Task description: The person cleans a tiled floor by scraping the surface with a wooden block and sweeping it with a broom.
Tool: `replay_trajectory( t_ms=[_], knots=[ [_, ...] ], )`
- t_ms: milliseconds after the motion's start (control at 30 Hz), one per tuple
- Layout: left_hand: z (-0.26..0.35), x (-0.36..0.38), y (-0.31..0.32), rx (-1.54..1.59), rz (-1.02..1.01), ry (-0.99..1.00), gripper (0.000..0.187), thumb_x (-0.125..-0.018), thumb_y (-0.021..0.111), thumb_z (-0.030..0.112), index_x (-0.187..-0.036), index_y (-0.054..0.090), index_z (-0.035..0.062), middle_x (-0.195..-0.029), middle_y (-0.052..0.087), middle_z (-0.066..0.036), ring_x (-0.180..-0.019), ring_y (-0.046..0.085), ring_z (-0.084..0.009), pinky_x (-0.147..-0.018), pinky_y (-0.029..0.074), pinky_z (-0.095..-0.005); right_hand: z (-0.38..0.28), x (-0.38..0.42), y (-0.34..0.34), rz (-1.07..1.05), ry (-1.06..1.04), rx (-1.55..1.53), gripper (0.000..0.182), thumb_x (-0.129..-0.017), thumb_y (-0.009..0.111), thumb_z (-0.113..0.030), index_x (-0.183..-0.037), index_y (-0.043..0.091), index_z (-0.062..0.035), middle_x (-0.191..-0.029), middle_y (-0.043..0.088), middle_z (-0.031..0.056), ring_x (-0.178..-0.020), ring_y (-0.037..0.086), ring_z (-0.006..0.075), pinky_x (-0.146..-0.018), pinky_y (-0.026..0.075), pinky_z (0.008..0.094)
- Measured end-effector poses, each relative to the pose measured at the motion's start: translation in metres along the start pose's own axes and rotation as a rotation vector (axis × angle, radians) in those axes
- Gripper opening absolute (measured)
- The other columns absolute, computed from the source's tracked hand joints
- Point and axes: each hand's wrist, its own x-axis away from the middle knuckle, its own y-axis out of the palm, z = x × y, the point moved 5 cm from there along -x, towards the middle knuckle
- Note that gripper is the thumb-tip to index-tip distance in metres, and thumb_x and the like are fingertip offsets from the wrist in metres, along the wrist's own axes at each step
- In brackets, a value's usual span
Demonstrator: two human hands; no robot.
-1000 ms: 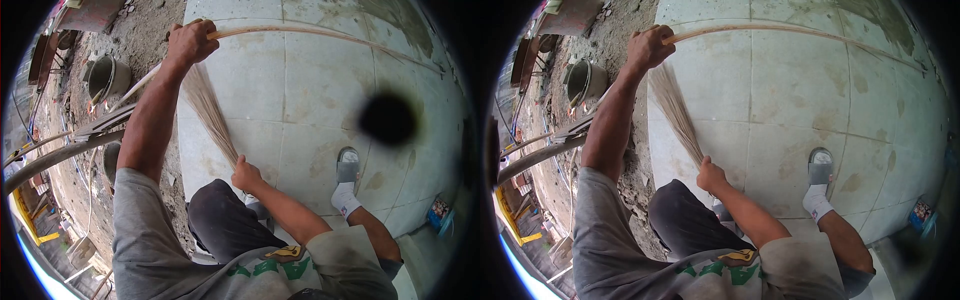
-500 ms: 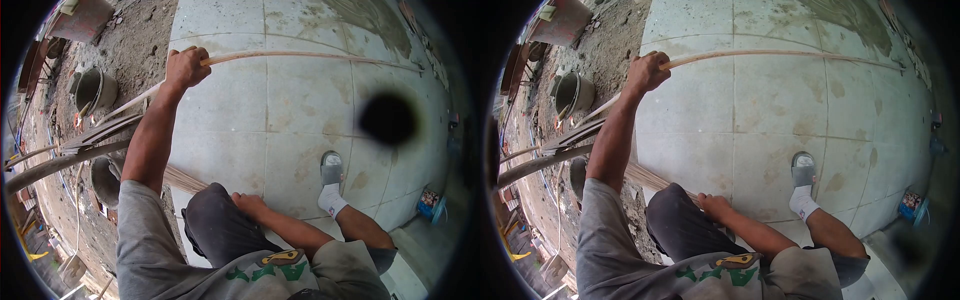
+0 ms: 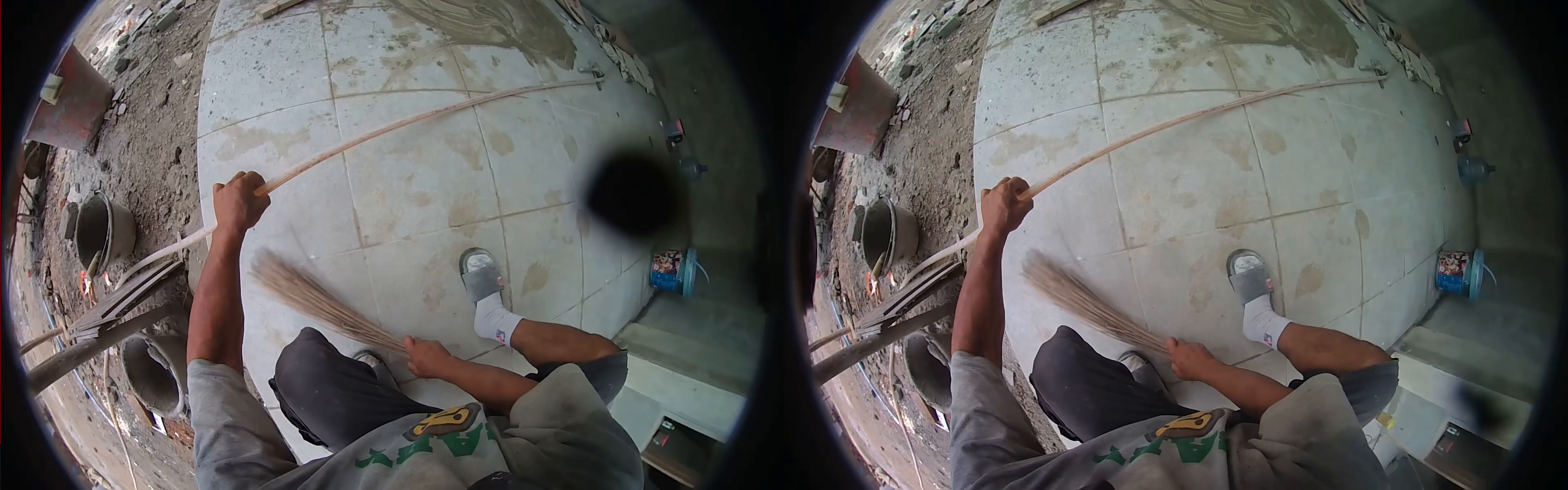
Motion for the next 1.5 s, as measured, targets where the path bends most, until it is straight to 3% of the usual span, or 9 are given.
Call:
replay_trajectory(
  t_ms=[167, 467, 667, 833, 1000, 1167, 1300, 1400, 1500],
  knots=[
    [-0.011, 0.030, 0.019, 0.051, -0.216, -0.074, 0.027, -0.075, 0.064, 0.031, -0.094, 0.072, 0.0135, -0.086, 0.071, -0.011, -0.079, 0.068, -0.0269, -0.080, 0.046, -0.0389, -0.061, -0.004, -0.080, -0.094, -0.540, 0.343, 0.036, -0.074, 0.065, -0.015, -0.103, 0.045, -0.0048, -0.092, 0.060, 0.0158, -0.084, 0.064, 0.0336, -0.070, 0.052, 0.0442],
    [-0.072, 0.069, -0.088, 0.677, 0.201, -0.331, 0.037, -0.082, 0.064, 0.033, -0.102, 0.068, 0.0013, -0.092, 0.070, -0.018, -0.089, 0.068, -0.0280, -0.080, 0.051, -0.0348, -0.021, 0.048, -0.370, 0.271, -0.069, 0.643, 0.039, -0.073, 0.067, -0.023, -0.100, 0.046, -0.0043, -0.092, 0.061, 0.0171, -0.088, 0.062, 0.0370, -0.076, 0.049, 0.0472],
    [-0.076, 0.093, -0.104, 0.971, 0.240, -0.408, 0.035, -0.087, 0.063, 0.028, -0.105, 0.066, -0.0018, -0.086, 0.066, -0.006, -0.076, 0.060, -0.0128, -0.066, 0.048, -0.0275, 0.031, 0.036, -0.469, 0.575, 0.261, 0.474, 0.042, -0.076, 0.065, -0.026, -0.103, 0.046, -0.0014, -0.096, 0.063, 0.0229, -0.091, 0.062, 0.0389, -0.080, 0.048, 0.0469],
    [-0.070, 0.125, -0.105, 1.016, 0.184, -0.464, 0.037, -0.089, 0.063, 0.028, -0.110, 0.062, -0.0025, -0.089, 0.065, -0.005, -0.078, 0.058, -0.0113, -0.067, 0.046, -0.0255, 0.085, -0.060, -0.449, 0.844, 0.484, -0.186, 0.058, -0.077, 0.065, -0.032, -0.117, 0.050, 0.0080, -0.107, 0.062, 0.0289, -0.103, 0.061, 0.0399, -0.091, 0.047, 0.0427],
    [-0.092, 0.205, -0.120, 0.906, 0.304, -0.750, 0.034, -0.088, 0.063, 0.026, -0.110, 0.063, 0.0002, -0.090, 0.065, -0.004, -0.077, 0.058, -0.0103, -0.068, 0.048, -0.0263, 0.086, -0.264, -0.366, 0.649, 0.566, -0.880, 0.051, -0.071, 0.064, -0.021, -0.109, 0.057, 0.0112, -0.107, 0.063, 0.0280, -0.101, 0.062, 0.0391, -0.089, 0.049, 0.0412],
    [-0.073, 0.217, -0.119, 0.937, 0.450, -0.932, 0.034, -0.089, 0.063, 0.025, -0.111, 0.061, -0.0001, -0.090, 0.064, -0.002, -0.081, 0.057, -0.0082, -0.069, 0.048, -0.0244, -0.160, -0.344, -0.229, 0.060, 0.068, -0.112, 0.066, -0.076, 0.058, -0.018, -0.125, 0.030, 0.0174, -0.120, 0.055, 0.0304, -0.114, 0.056, 0.0369, -0.094, 0.047, 0.0411],
    [-0.053, 0.164, -0.105, 0.960, 0.463, -0.783, 0.034, -0.089, 0.064, 0.025, -0.112, 0.061, -0.0014, -0.091, 0.064, -0.003, -0.077, 0.056, -0.0081, -0.067, 0.048, -0.0233, -0.279, -0.357, -0.265, -0.019, -0.373, 0.141, 0.052, -0.076, 0.057, -0.015, -0.119, 0.042, 0.0094, -0.110, 0.061, 0.0274, -0.103, 0.062, 0.0376, -0.089, 0.050, 0.0409],
    [-0.043, 0.131, -0.095, 0.948, 0.440, -0.737, 0.033, -0.090, 0.063, 0.024, -0.111, 0.061, -0.0009, -0.090, 0.065, -0.004, -0.075, 0.057, -0.0088, -0.066, 0.048, -0.0239, -0.270, -0.326, -0.291, -0.015, -0.535, 0.226, 0.046, -0.074, 0.058, -0.015, -0.113, 0.044, 0.0067, -0.103, 0.063, 0.0284, -0.098, 0.062, 0.0397, -0.087, 0.050, 0.0436],
    [-0.032, 0.114, -0.092, 0.871, 0.405, -0.749, 0.034, -0.090, 0.063, 0.026, -0.112, 0.063, 0.0004, -0.090, 0.065, -0.005, -0.073, 0.057, -0.0105, -0.068, 0.048, -0.0250, -0.190, -0.305, -0.311, 0.182, -0.338, -0.038, 0.044, -0.073, 0.060, -0.020, -0.105, 0.044, 0.0048, -0.091, 0.063, 0.0307, -0.090, 0.062, 0.0442, -0.083, 0.049, 0.0487]
  ],
)
